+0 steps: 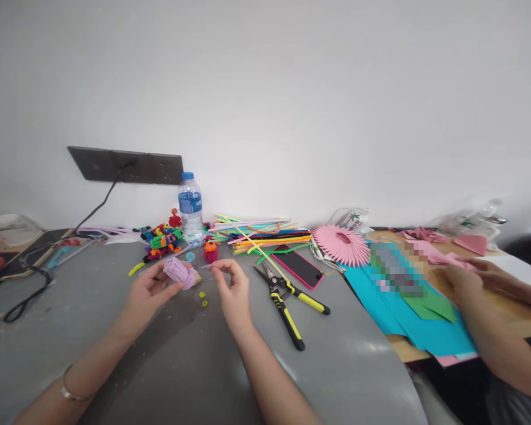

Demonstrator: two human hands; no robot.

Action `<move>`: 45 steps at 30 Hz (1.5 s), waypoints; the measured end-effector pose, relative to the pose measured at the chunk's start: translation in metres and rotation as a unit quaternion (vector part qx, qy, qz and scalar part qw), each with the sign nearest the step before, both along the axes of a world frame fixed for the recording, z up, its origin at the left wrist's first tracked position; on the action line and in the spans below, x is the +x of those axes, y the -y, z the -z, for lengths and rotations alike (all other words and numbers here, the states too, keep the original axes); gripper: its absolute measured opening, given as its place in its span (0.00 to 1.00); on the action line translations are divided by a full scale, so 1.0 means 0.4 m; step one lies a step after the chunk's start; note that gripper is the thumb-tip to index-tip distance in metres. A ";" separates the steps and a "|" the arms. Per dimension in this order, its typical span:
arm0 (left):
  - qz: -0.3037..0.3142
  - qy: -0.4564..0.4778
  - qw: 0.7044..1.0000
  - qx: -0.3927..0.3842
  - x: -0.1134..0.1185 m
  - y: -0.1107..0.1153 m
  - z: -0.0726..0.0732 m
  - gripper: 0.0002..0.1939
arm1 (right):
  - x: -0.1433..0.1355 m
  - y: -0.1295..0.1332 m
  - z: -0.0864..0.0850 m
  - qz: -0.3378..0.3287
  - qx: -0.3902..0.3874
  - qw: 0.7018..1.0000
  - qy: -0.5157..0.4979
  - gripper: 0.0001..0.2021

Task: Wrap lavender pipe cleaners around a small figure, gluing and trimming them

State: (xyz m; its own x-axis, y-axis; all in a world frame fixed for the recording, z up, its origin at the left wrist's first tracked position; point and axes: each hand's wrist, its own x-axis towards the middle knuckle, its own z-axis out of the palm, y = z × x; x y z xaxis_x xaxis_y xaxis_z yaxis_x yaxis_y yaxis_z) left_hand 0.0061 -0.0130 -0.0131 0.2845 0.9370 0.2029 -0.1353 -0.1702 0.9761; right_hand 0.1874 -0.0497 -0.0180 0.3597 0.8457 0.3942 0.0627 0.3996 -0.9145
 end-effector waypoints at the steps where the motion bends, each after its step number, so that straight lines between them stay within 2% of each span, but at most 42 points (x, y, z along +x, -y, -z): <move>1: 0.001 0.001 1.000 0.000 0.000 0.000 0.000 0.22 | 0.000 -0.001 0.002 -0.001 0.005 1.000 0.000 0.04; 10: -0.005 -0.023 1.000 0.014 0.000 -0.001 0.002 0.21 | 0.000 -0.009 0.011 -0.011 0.024 1.000 0.006 0.02; 31: 0.002 -0.020 1.000 0.009 0.001 0.004 -0.005 0.19 | 0.001 -0.002 0.004 -0.067 0.041 0.997 -0.026 0.04; 45: 0.006 -0.024 1.000 0.015 0.000 0.004 -0.003 0.18 | 0.004 -0.006 0.007 -0.046 -0.011 0.997 -0.064 0.04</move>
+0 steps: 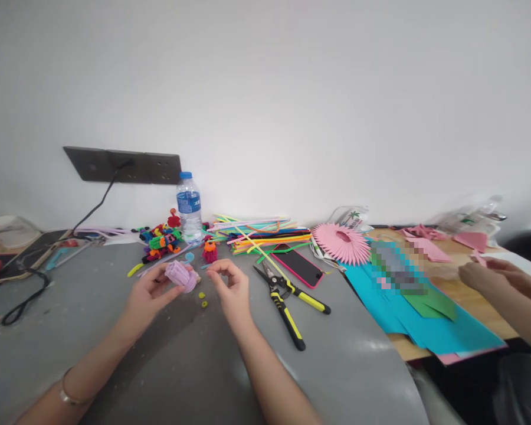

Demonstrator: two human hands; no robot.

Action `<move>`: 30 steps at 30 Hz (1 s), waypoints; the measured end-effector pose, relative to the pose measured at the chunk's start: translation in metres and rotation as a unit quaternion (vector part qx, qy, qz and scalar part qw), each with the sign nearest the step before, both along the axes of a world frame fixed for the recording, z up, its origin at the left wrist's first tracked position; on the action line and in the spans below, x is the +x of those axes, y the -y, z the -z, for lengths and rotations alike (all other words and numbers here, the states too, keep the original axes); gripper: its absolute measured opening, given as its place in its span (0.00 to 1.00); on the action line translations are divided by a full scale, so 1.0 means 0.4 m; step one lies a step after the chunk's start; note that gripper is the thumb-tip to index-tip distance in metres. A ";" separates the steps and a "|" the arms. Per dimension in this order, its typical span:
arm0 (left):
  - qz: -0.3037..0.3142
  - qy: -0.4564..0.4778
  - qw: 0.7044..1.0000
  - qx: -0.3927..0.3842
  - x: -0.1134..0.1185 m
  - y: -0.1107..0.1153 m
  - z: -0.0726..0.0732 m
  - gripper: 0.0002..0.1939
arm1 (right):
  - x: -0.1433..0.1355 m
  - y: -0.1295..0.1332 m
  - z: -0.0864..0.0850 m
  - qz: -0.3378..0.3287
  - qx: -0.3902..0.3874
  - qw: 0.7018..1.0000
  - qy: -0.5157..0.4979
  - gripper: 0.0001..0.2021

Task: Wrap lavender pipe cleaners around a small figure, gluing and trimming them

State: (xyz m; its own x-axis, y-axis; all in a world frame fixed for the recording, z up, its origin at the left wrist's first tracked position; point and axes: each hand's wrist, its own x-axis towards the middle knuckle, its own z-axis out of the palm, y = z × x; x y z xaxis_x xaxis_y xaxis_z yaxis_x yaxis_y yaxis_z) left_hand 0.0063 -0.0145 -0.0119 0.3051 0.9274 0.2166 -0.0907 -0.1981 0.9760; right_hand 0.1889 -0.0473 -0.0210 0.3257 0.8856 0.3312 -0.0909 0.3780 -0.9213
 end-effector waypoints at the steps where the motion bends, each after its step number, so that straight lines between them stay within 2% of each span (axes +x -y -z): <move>1: 0.001 0.001 1.000 0.000 0.000 0.000 0.001 0.18 | 0.001 0.000 0.001 0.002 -0.001 1.000 0.000 0.04; 7: 0.007 -0.006 1.000 -0.005 -0.001 0.004 -0.005 0.19 | -0.001 0.000 0.003 -0.007 -0.007 1.000 0.011 0.06; 12: 0.000 -0.029 1.000 0.003 0.001 0.007 -0.008 0.18 | -0.010 0.007 -0.005 -0.011 0.030 0.996 0.080 0.06; 15: -0.006 -0.040 0.999 0.005 0.000 0.007 -0.003 0.19 | -0.014 0.012 -0.012 -0.005 0.060 0.989 0.134 0.03; 21: 0.047 -0.029 0.998 -0.029 -0.001 0.007 0.009 0.23 | -0.017 0.017 -0.021 0.014 0.059 0.979 0.194 0.05; 25: 0.075 -0.020 0.996 -0.040 0.003 0.006 0.008 0.21 | -0.020 0.020 -0.023 0.010 0.046 0.978 0.204 0.06; 30: 0.076 -0.036 0.995 -0.051 0.010 0.010 -0.008 0.18 | -0.022 0.020 -0.025 0.004 0.027 0.985 0.169 0.06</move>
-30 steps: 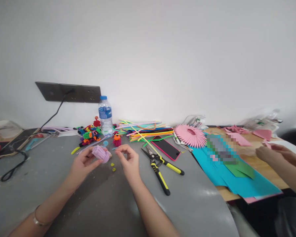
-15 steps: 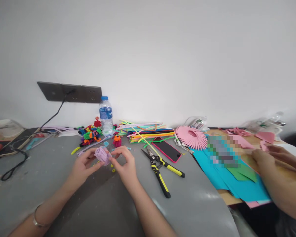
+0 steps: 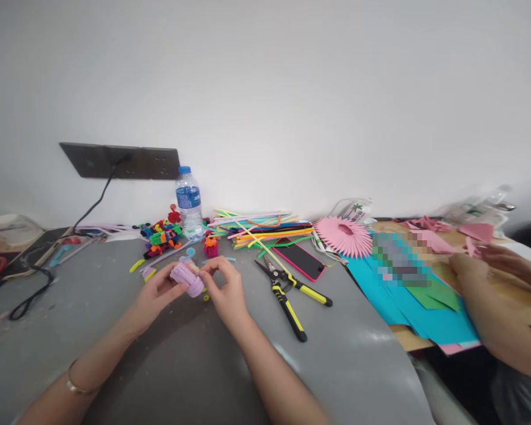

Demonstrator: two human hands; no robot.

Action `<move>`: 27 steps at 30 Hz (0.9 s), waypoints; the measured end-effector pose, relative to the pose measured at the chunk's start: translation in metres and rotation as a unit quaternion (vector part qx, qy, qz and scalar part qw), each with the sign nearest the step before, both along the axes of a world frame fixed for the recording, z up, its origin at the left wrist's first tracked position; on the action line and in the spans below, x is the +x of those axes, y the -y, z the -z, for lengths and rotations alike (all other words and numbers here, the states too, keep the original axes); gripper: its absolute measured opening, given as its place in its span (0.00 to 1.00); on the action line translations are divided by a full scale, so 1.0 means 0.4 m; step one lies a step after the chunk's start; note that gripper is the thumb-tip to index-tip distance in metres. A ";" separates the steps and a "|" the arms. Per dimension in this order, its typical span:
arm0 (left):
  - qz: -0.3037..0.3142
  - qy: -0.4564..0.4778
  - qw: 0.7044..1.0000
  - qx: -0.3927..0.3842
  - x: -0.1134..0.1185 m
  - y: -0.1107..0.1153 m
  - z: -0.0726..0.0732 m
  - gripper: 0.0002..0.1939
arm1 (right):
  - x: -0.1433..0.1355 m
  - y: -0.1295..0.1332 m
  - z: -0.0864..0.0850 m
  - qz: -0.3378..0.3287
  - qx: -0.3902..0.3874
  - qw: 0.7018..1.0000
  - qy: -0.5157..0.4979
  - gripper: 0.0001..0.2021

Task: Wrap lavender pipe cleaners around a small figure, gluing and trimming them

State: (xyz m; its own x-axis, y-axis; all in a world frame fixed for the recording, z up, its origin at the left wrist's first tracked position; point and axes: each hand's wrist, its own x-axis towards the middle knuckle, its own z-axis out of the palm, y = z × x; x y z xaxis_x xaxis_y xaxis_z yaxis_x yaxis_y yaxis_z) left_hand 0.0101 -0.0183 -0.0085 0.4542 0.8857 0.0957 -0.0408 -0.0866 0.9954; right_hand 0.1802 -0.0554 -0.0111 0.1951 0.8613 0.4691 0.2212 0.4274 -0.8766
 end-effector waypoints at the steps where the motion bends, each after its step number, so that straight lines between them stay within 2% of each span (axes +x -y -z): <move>1: 0.001 -0.004 1.000 -0.002 0.001 0.002 -0.005 0.17 | 0.000 -0.001 0.000 -0.005 -0.005 1.000 -0.009 0.06; 8: -0.002 -0.049 0.999 -0.002 -0.005 0.010 -0.022 0.20 | 0.001 -0.007 0.011 -0.026 -0.050 0.997 -0.044 0.06; 14: 0.008 -0.047 0.999 0.015 -0.008 0.008 -0.017 0.21 | 0.006 -0.015 0.018 -0.028 -0.050 0.997 -0.048 0.06; 21: -0.031 -0.049 0.998 0.018 -0.006 0.005 -0.012 0.22 | 0.009 -0.028 0.032 -0.045 -0.089 0.993 -0.069 0.07; 27: -0.006 -0.061 0.997 0.036 0.003 0.004 -0.001 0.20 | 0.011 -0.029 0.032 -0.042 -0.084 0.994 -0.058 0.08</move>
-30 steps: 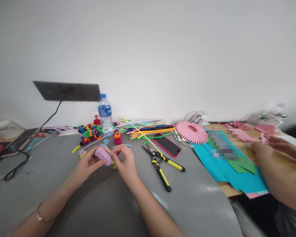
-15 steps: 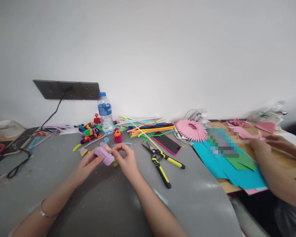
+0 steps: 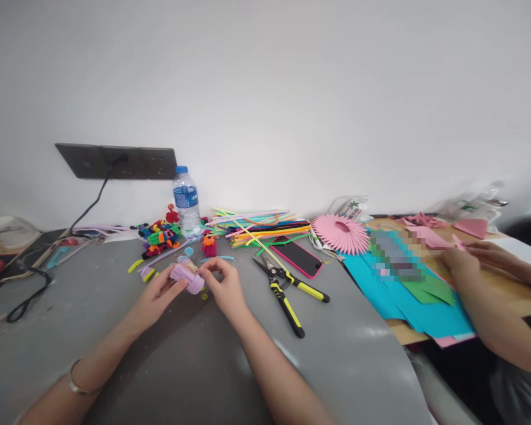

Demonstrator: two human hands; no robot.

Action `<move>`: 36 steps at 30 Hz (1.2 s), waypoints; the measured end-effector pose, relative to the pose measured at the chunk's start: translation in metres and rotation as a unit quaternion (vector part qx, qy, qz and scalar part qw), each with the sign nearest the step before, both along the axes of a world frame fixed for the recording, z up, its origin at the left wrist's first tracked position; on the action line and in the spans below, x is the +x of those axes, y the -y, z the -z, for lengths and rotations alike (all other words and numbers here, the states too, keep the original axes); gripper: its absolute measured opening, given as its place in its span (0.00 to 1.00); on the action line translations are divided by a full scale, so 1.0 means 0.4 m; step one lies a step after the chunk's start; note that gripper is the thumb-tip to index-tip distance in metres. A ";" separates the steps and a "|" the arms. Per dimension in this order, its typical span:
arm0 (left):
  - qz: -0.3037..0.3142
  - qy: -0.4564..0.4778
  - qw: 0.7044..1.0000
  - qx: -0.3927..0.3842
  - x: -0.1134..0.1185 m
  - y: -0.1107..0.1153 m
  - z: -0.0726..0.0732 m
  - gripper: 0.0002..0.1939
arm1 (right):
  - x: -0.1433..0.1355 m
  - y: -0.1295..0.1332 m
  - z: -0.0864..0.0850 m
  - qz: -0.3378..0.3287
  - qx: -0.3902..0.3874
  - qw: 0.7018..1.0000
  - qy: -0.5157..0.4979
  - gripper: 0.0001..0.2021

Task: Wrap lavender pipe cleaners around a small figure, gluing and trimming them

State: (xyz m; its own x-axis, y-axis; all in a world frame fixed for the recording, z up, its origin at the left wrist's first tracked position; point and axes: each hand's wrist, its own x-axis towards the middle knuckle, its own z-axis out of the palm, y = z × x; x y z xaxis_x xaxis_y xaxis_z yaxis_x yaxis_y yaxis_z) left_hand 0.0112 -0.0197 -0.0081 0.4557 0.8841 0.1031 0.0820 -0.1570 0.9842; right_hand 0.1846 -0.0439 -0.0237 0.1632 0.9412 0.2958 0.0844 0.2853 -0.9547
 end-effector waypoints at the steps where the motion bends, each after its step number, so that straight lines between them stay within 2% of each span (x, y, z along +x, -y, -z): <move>1: -0.002 -0.001 1.000 0.000 0.001 0.000 0.002 0.20 | 0.000 0.000 0.000 0.002 0.003 1.000 0.005 0.08; 15: 0.001 0.004 1.000 0.010 0.002 -0.010 0.006 0.14 | -0.003 0.008 -0.006 0.033 0.011 0.998 0.043 0.06; 22: -0.009 0.011 1.000 0.016 0.000 -0.012 0.004 0.11 | 0.002 0.007 -0.002 0.018 0.005 1.000 -0.005 0.09; 28: -0.043 0.015 0.999 0.020 -0.003 -0.015 0.008 0.14 | -0.003 0.010 -0.005 0.016 0.026 1.000 0.006 0.06; 36: -0.044 0.022 0.999 0.004 -0.004 -0.017 0.012 0.15 | -0.003 0.008 0.001 -0.005 0.042 0.999 0.030 0.08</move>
State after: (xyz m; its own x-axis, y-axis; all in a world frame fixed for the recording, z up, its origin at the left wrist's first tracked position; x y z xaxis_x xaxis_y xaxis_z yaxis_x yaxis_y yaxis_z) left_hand 0.0095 -0.0129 -0.0127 0.3715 0.9195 0.1285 0.0531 -0.1592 0.9858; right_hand 0.1834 -0.0472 -0.0240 0.1335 0.9142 0.3827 0.1367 0.3655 -0.9207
